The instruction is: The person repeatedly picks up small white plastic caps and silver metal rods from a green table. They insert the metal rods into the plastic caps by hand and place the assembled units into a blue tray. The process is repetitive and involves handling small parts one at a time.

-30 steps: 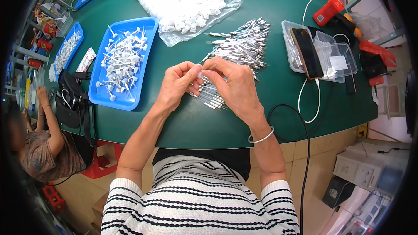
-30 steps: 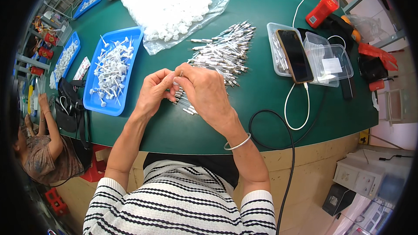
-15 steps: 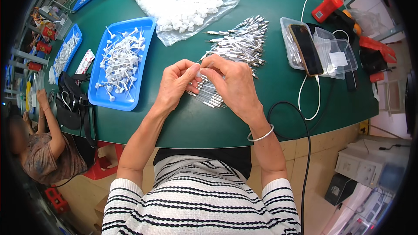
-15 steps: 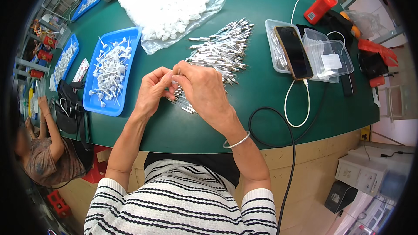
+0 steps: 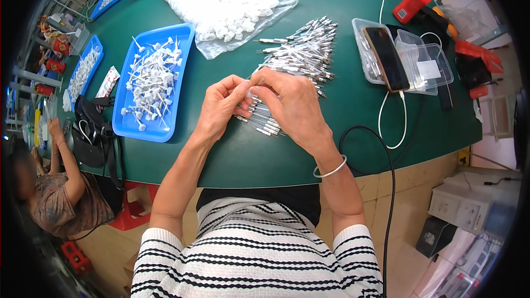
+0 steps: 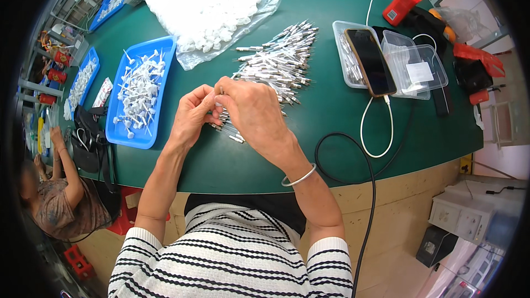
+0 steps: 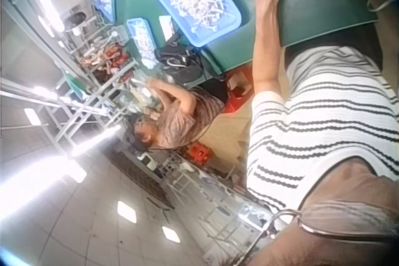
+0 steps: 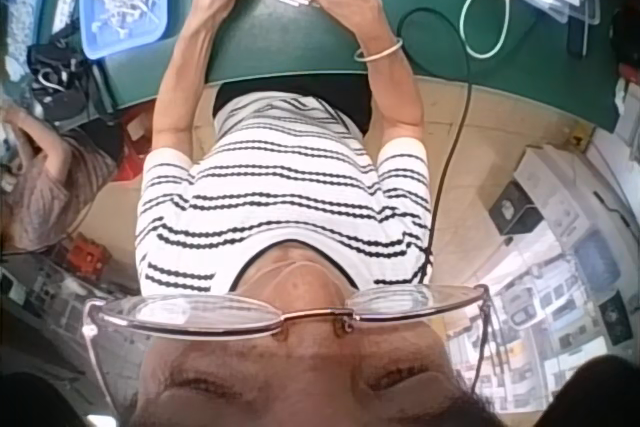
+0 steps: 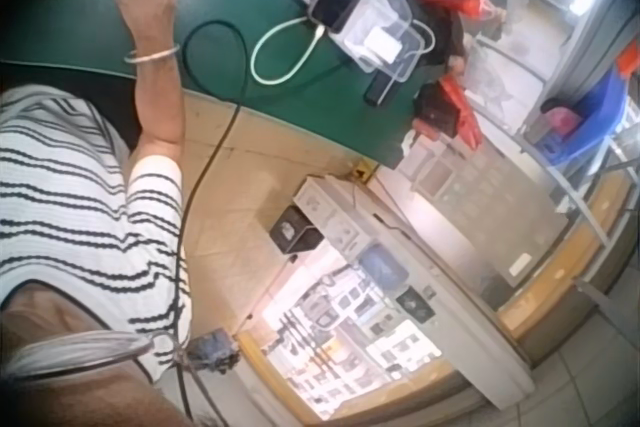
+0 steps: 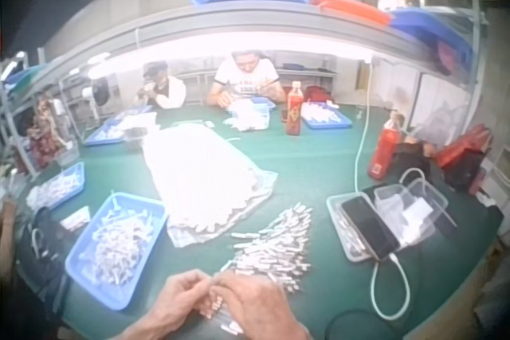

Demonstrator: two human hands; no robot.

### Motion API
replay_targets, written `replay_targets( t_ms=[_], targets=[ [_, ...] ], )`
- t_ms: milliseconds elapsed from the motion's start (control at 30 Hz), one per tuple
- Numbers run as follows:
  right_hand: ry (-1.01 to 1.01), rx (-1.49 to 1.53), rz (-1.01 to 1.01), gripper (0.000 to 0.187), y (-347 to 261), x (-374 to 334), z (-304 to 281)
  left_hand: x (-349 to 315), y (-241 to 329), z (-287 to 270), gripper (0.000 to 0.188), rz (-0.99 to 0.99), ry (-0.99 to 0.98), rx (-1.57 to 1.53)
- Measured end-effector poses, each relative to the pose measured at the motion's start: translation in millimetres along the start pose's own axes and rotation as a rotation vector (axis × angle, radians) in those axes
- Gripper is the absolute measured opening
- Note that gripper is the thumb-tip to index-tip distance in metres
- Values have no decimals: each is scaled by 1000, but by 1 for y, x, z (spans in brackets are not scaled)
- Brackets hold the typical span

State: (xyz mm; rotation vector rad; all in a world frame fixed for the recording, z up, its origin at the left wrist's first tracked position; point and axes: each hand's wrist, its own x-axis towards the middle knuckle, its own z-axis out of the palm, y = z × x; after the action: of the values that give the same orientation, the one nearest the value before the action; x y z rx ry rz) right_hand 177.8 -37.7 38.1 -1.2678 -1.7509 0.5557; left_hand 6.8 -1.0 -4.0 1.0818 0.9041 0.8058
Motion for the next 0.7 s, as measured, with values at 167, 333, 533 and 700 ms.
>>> replay_targets(
  t_ms=[167, 333, 533, 700],
  targets=[
    [-1, -29, -40, 8, 3, 0, 1, 0, 0, 1, 22, 7, 3, 15],
    [-18, -51, -42, 9, 1, 0, -1, -1, 0, 1, 21, 32, 3, 43],
    [-13, -49, -38, 10, 2, 0, -1, -1, 0, 1, 21, 76, -5, 76],
    [-32, -21, -7, 10, -1, 1, -3, -2, 2, -1, 21, 6, -17, 59]
  ],
)
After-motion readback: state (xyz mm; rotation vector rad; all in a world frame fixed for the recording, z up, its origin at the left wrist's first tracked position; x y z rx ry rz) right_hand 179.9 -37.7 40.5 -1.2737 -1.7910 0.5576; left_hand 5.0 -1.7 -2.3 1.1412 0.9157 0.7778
